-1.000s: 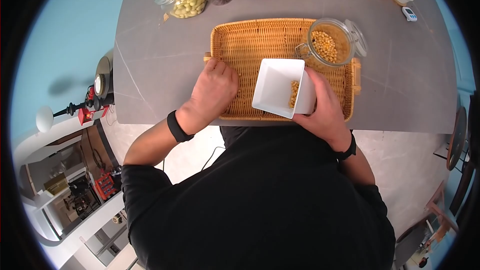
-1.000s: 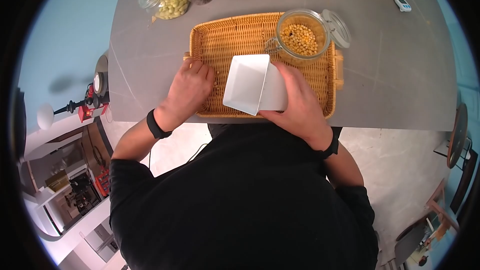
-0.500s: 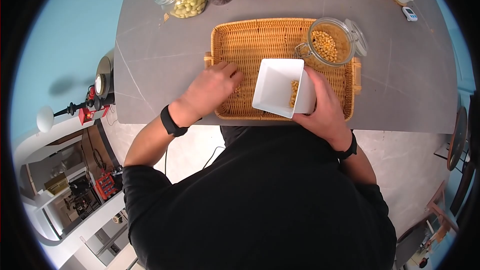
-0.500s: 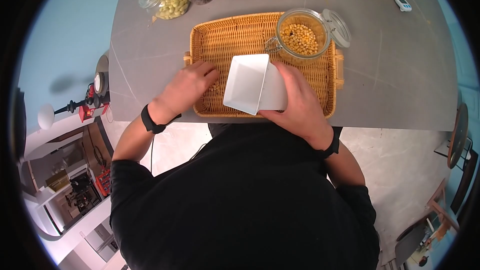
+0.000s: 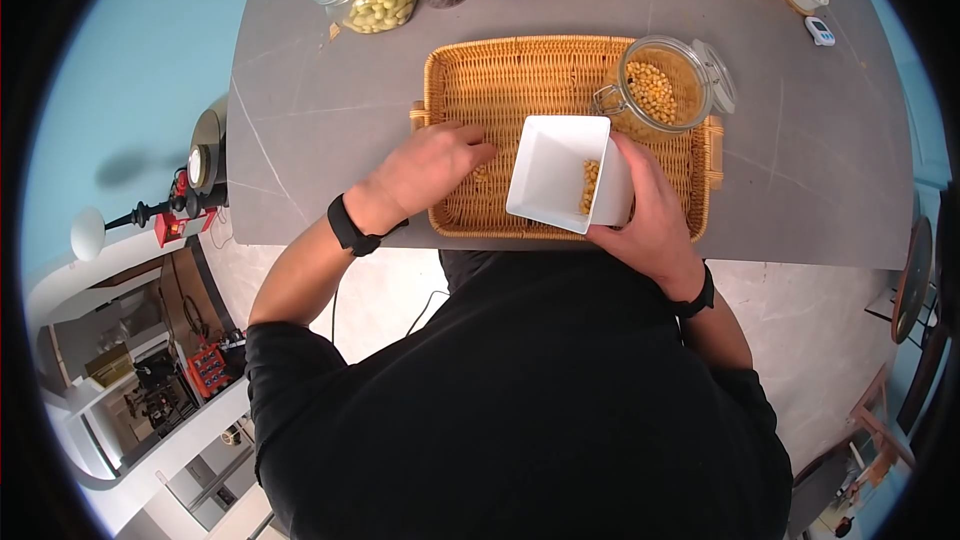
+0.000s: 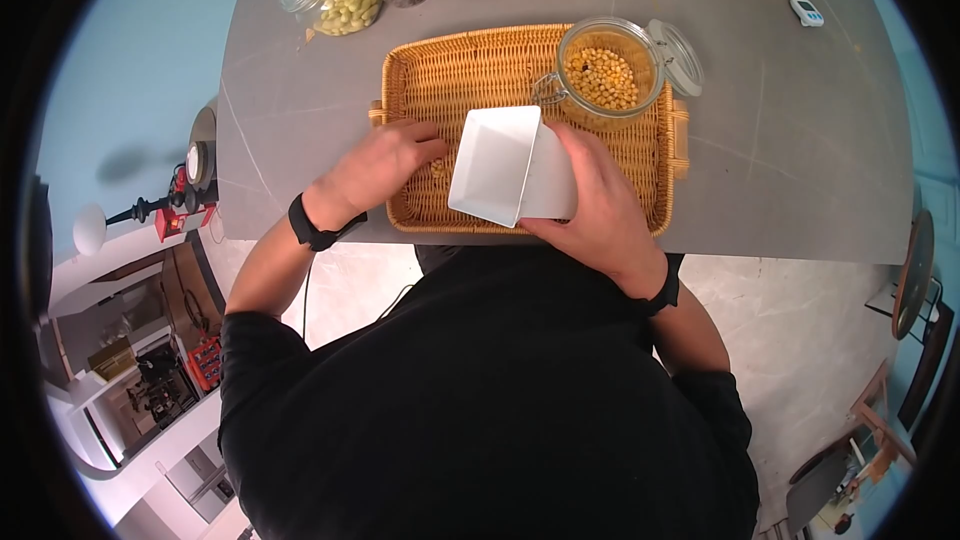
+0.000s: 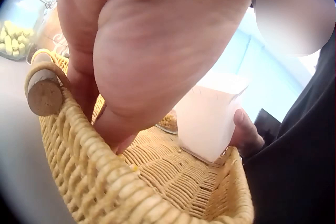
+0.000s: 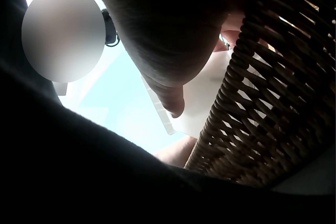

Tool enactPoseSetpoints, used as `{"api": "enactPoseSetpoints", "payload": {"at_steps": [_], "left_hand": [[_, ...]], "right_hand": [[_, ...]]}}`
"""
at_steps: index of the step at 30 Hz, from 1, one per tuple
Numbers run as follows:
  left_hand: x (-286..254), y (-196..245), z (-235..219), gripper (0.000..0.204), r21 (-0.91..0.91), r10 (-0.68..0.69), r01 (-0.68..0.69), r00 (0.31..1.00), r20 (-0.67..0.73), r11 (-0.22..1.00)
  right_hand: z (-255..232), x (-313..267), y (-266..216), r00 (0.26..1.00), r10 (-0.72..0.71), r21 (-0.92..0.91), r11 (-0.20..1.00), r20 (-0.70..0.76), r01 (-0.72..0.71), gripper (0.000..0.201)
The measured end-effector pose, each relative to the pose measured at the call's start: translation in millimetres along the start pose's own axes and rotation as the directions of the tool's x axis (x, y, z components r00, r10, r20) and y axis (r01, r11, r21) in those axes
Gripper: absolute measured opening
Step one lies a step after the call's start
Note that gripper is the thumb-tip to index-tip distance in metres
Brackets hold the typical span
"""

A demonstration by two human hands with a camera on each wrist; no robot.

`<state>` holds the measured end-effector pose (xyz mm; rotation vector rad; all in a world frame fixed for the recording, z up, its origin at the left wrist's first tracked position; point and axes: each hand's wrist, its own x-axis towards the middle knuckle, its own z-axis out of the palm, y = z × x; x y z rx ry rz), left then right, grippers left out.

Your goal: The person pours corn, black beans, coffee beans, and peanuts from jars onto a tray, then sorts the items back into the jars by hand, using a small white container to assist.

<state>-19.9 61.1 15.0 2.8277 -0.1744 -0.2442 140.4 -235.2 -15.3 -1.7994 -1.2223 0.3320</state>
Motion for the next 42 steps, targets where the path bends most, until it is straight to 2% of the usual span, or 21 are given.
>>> {"api": "enactPoseSetpoints", "payload": {"at_steps": [7,10,13,15,19,20,22,23,26,27,30,31,34,37,39,42], "left_hand": [[3.8,-6.1,-4.2,0.021,-0.087,-0.018,0.027,0.994,0.11,0.996],[5.3,-7.8,-3.6,0.018,-0.066,-0.029,0.037,0.994,0.108,0.997],[5.5,-13.0,-1.4,0.015,-0.15,0.03,-0.029,1.0,0.005,0.988],[6.7,-12.1,-16.4,0.017,-0.186,0.026,-0.027,1.0,-0.007,0.982],[14.8,28.7,-66.2,0.019,-0.282,0.015,-0.042,0.995,-0.097,0.959],[18.4,38.1,-69.4,0.02,-0.309,0.074,-0.112,0.988,-0.133,0.945],[29.1,54.2,-70.1,0.023,-0.348,0.192,-0.256,0.959,-0.208,0.902],[32.8,58.5,-64.9,0.025,-0.393,0.213,-0.248,0.968,-0.132,0.885],[35.7,58.9,-51.4,0.025,-0.368,0.22,-0.278,0.957,-0.192,0.888],[33.3,50.6,-57.7,0.023,-0.335,0.246,-0.315,0.941,-0.232,0.888],[20.5,22.6,-63.2,0.024,-0.281,0.048,-0.133,0.956,-0.289,0.95],[13.9,7.7,-60.4,0.036,-0.196,-0.017,-0.03,0.972,-0.234,0.98],[0.4,-5.1,-48.5,0.051,0.188,-0.038,0.053,0.996,-0.083,0.981],[-12.2,-2.0,-8.4,0.062,0.465,-0.018,0.066,0.994,-0.107,0.883],[-18.7,7.7,0.6,0.052,0.588,0.002,0.062,0.994,-0.107,0.807],[-22.1,26.0,11.5,0.031,0.655,-0.052,0.064,0.998,-0.037,0.753]], "right_hand": [[-0.1,0.8,-1.6,1.0,0.004,-0.01,1.0,-0.002,-0.004,0.106],[1.0,-0.3,1.2,1.0,0.007,-0.001,1.0,-0.003,-0.007,0.106],[0.6,-1.2,0.7,1.0,0.02,0.0,1.0,0.001,-0.02,0.106],[0.1,-1.2,0.4,1.0,0.021,-0.003,1.0,0.001,-0.021,0.106],[1.1,0.0,-0.5,1.0,0.008,0.003,1.0,-0.005,-0.008,0.106],[1.4,-0.1,-0.6,1.0,0.003,0.003,1.0,-0.005,-0.003,0.106],[1.1,-0.2,0.4,1.0,-0.007,0.001,1.0,-0.009,0.007,0.106],[1.0,0.1,0.5,1.0,-0.001,0.005,1.0,-0.009,0.001,0.105],[0.9,-0.8,0.8,1.0,0.01,0.009,1.0,-0.014,-0.01,0.105],[0.8,-1.1,1.8,1.0,0.007,0.002,1.0,-0.021,-0.007,0.105],[0.5,-2.3,0.7,1.0,0.016,0.007,1.0,-0.019,-0.016,0.105],[0.8,-1.5,0.2,1.0,0.017,0.014,1.0,-0.014,-0.017,0.105],[0.2,-1.2,0.8,1.0,0.018,0.003,1.0,0.008,-0.018,0.104],[0.9,-1.1,0.0,1.0,-0.001,0.001,1.0,-0.009,0.001,0.103],[0.3,-1.1,0.4,1.0,0.004,0.004,1.0,-0.009,-0.004,0.103],[0.4,-1.2,0.4,1.0,0.0,0.006,1.0,-0.014,0.0,0.103]]}}
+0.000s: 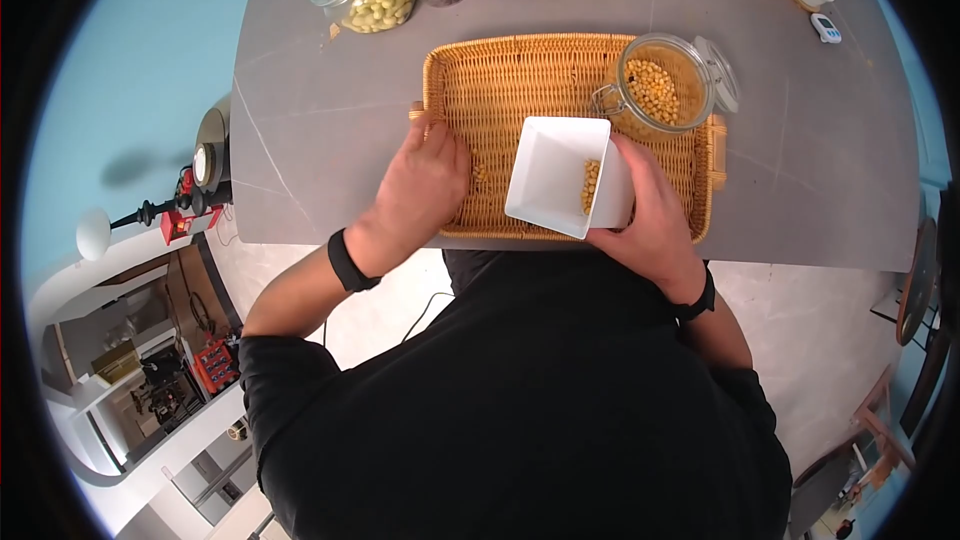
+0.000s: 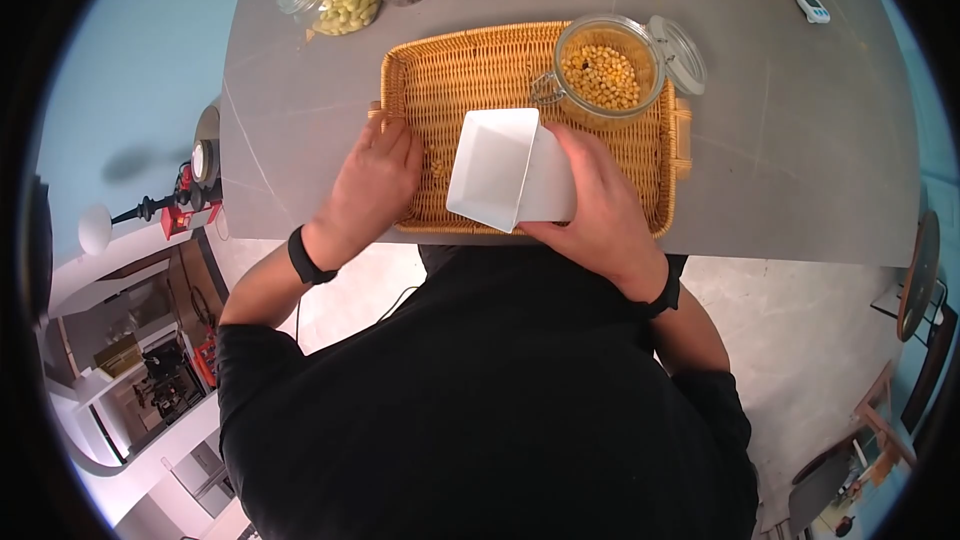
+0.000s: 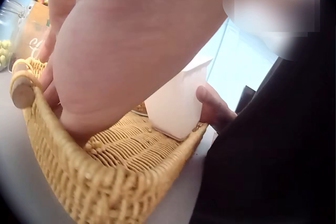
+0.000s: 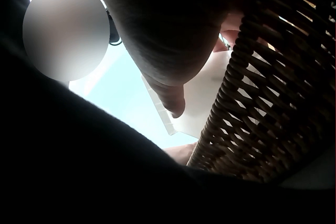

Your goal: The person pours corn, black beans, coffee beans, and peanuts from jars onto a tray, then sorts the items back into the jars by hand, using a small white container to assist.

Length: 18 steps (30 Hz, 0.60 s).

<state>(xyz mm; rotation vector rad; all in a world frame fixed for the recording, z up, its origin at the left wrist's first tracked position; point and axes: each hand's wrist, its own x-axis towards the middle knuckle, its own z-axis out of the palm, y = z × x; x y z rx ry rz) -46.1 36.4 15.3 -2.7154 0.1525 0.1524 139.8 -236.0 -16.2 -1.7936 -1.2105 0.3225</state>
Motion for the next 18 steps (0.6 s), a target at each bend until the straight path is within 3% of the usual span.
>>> {"api": "enactPoseSetpoints", "payload": {"at_steps": [1,6,13,18], "left_hand": [[-0.2,4.6,-0.8,0.023,0.007,-0.002,0.002,0.999,0.047,1.0],[-2.0,7.3,-1.2,0.003,-0.086,-0.009,0.008,1.0,-0.013,0.996],[-1.5,2.4,7.1,0.008,-0.374,-0.013,-0.017,0.997,-0.077,0.927],[5.5,-9.5,-6.8,0.025,-0.503,-0.087,0.06,0.996,-0.03,0.862]], "right_hand": [[0.1,0.0,0.0,1.0,-0.003,0.001,1.0,-0.003,0.003,0.104],[0.7,-0.3,0.7,1.0,-0.027,-0.007,1.0,-0.01,0.026,0.104],[0.1,-0.4,0.4,1.0,-0.031,-0.016,0.999,0.0,0.031,0.107],[1.2,-1.7,1.1,1.0,-0.022,-0.02,1.0,-0.004,0.022,0.108]]}}
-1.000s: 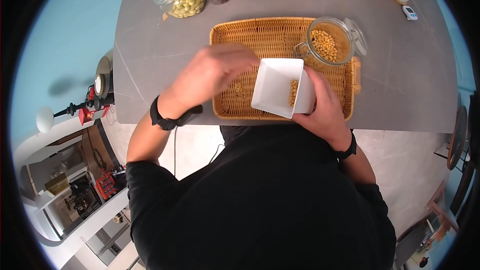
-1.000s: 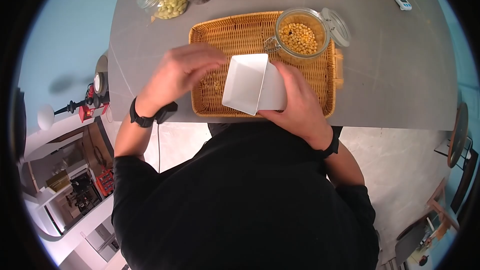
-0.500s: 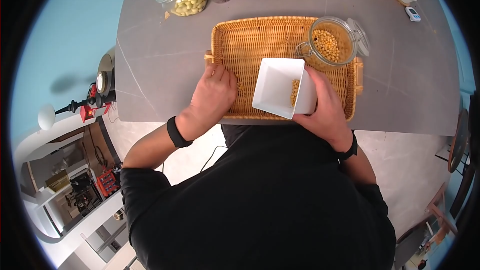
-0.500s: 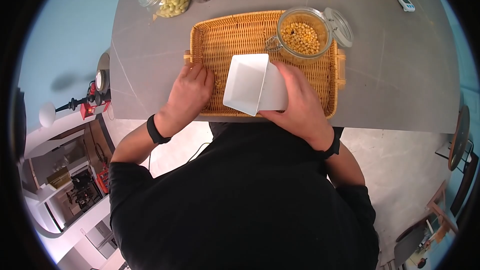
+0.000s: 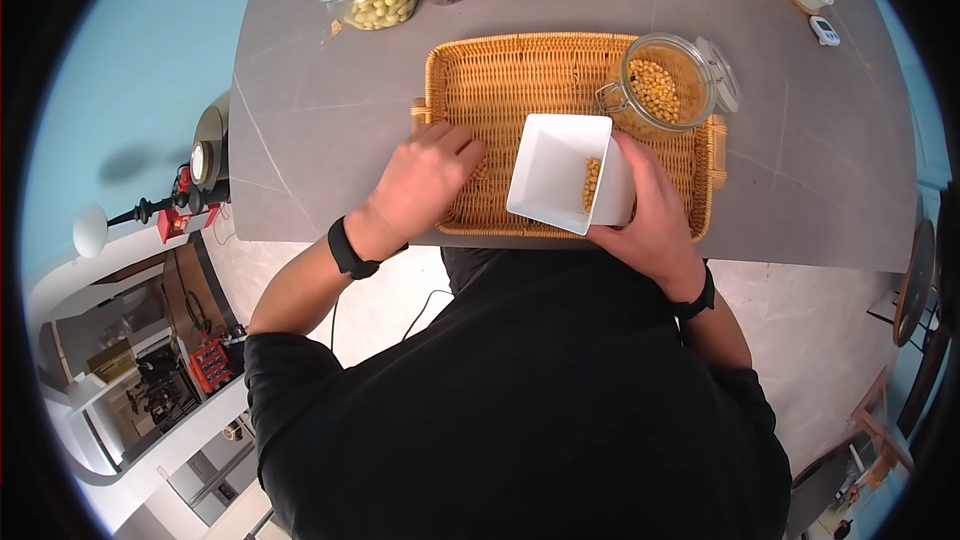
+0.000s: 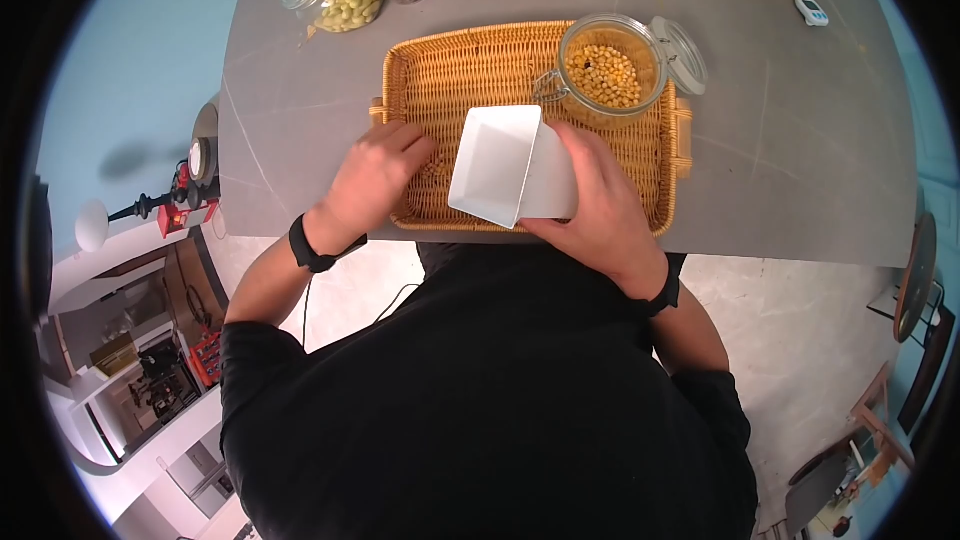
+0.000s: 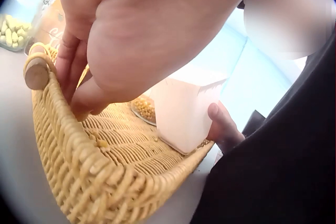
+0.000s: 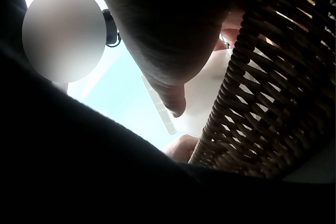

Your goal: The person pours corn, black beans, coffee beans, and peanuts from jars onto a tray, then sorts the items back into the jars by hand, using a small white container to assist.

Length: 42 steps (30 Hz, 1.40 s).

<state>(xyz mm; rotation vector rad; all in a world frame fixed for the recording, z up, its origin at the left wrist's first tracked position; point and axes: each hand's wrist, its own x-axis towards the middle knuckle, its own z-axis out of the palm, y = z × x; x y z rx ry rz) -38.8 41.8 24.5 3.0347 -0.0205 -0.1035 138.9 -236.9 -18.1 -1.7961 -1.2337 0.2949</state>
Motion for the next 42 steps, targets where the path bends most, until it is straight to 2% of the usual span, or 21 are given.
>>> {"api": "enactPoseSetpoints", "payload": {"at_steps": [1,4,10,16,22,28,34,37,40,42], "left_hand": [[1.7,0.1,-3.4,0.03,-0.007,-0.025,0.025,1.0,0.008,1.0],[-0.8,-0.8,5.6,0.042,-0.07,0.074,-0.079,0.994,-0.075,0.994],[-14.6,-0.9,7.0,0.053,0.071,0.208,-0.21,0.977,0.038,0.975],[-15.3,-0.4,7.8,0.044,0.125,0.279,-0.28,0.96,0.023,0.952],[-4.7,-15.2,12.8,0.03,0.025,0.336,-0.339,0.939,0.074,0.94],[13.5,-29.9,8.0,0.023,0.005,0.414,-0.423,0.889,0.196,0.906],[22.4,-39.7,6.7,0.015,-0.167,0.391,-0.366,0.907,0.153,0.915],[24.4,-39.0,4.1,0.014,-0.266,0.312,-0.27,0.941,0.132,0.925],[24.1,-34.9,6.3,0.016,-0.183,0.278,-0.249,0.948,0.155,0.951],[23.2,-38.7,12.4,0.015,-0.276,0.249,-0.207,0.96,0.126,0.939]], "right_hand": [[0.1,0.0,-0.1,1.0,0.003,-0.002,1.0,0.001,-0.003,0.108],[-0.5,0.9,-1.3,1.0,0.003,0.004,1.0,0.004,-0.003,0.108],[-0.8,0.3,-1.4,1.0,0.01,-0.009,1.0,0.001,-0.01,0.108],[-1.3,2.2,-2.6,1.0,0.003,-0.004,1.0,0.012,-0.003,0.107],[-0.2,0.6,-0.6,1.0,0.01,0.008,1.0,0.006,-0.01,0.106],[-1.7,1.1,-2.6,0.999,0.047,0.021,0.999,0.02,-0.048,0.106],[-1.2,-0.2,-0.2,0.999,0.038,0.004,0.999,0.023,-0.038,0.107],[-1.4,0.6,0.3,0.999,0.027,0.007,1.0,0.025,-0.027,0.107],[-1.0,0.1,1.5,0.999,0.031,0.005,1.0,0.026,-0.031,0.108],[-1.4,0.4,1.1,0.999,0.037,0.014,0.999,0.029,-0.037,0.107]]}}
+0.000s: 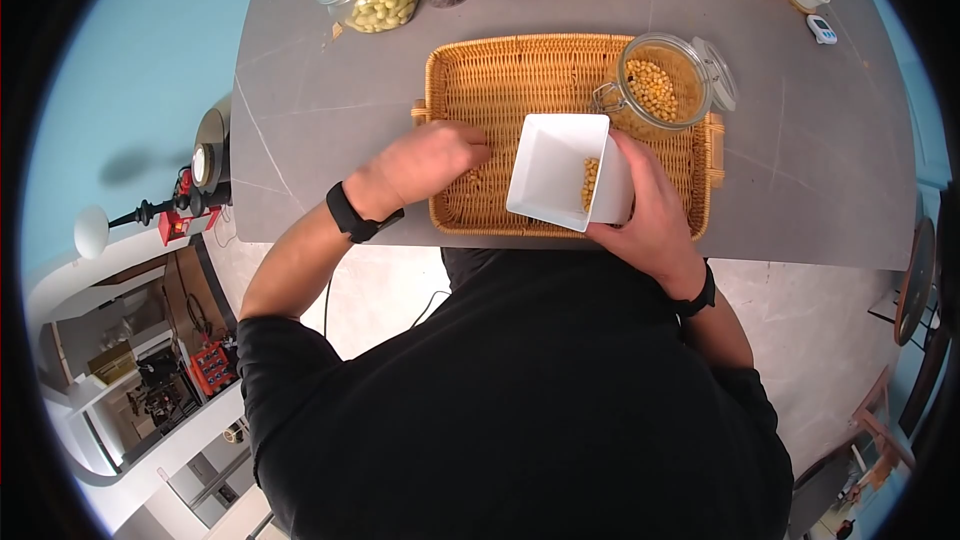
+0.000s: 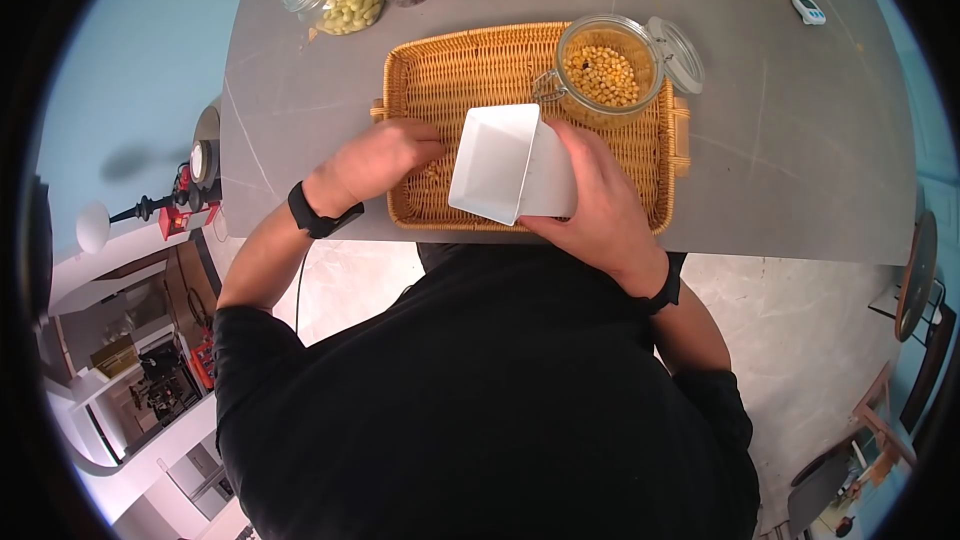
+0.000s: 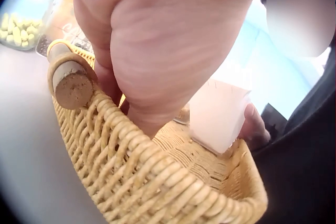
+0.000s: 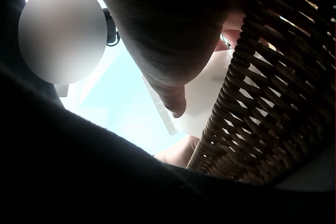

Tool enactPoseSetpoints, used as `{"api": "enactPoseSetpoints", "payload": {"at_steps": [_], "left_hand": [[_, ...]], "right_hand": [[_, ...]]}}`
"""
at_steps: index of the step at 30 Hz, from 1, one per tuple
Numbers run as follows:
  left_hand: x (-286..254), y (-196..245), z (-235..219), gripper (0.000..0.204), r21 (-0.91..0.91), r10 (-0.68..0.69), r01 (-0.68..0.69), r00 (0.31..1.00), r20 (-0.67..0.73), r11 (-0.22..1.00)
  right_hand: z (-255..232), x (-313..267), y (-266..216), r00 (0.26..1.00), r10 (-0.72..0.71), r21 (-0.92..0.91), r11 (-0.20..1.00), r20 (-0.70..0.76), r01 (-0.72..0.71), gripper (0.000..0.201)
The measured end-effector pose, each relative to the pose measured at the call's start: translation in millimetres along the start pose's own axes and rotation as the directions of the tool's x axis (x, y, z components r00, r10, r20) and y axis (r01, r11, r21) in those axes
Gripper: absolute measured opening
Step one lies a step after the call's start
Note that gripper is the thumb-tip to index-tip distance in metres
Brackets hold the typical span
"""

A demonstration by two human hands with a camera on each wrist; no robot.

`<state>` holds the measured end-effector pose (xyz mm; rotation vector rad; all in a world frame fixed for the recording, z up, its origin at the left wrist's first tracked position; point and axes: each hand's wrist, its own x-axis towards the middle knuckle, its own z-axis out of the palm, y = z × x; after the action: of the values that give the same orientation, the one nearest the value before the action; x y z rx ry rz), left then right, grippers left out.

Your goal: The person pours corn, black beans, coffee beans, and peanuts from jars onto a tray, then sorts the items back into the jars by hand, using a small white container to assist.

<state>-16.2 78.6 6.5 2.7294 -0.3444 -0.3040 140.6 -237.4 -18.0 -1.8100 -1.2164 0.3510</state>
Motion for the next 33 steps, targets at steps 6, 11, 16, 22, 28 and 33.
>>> {"api": "enactPoseSetpoints", "payload": {"at_steps": [6,11,16,22,28,33], "left_hand": [[9.1,28.8,-46.0,0.026,-0.208,-0.01,-0.034,0.978,-0.207,0.977],[29.8,74.1,-58.9,0.036,-0.291,0.15,-0.22,0.958,-0.243,0.931],[24.1,28.5,-59.1,0.044,-0.064,0.052,-0.082,0.926,-0.375,0.995],[-7.0,20.4,-13.2,0.036,0.539,-0.132,0.195,0.979,-0.154,0.819],[-15.3,63.2,23.7,0.032,0.747,-0.168,0.226,0.974,-0.154,0.625],[-23.8,73.3,23.7,0.02,0.667,-0.227,0.216,0.971,-0.072,0.713]], "right_hand": [[0.9,-0.2,0.3,1.0,0.013,0.008,1.0,-0.006,-0.013,0.108],[1.0,-0.6,1.6,1.0,0.007,0.002,1.0,-0.001,-0.007,0.108],[-0.9,-0.2,-1.5,1.0,-0.007,0.011,1.0,-0.023,0.007,0.107],[-0.9,0.5,-0.4,1.0,-0.012,0.005,1.0,-0.017,0.012,0.105],[-0.5,0.8,-1.3,1.0,-0.011,0.009,1.0,-0.019,0.011,0.106],[0.0,1.4,-0.9,1.0,-0.021,0.016,1.0,-0.019,0.021,0.105]]}}
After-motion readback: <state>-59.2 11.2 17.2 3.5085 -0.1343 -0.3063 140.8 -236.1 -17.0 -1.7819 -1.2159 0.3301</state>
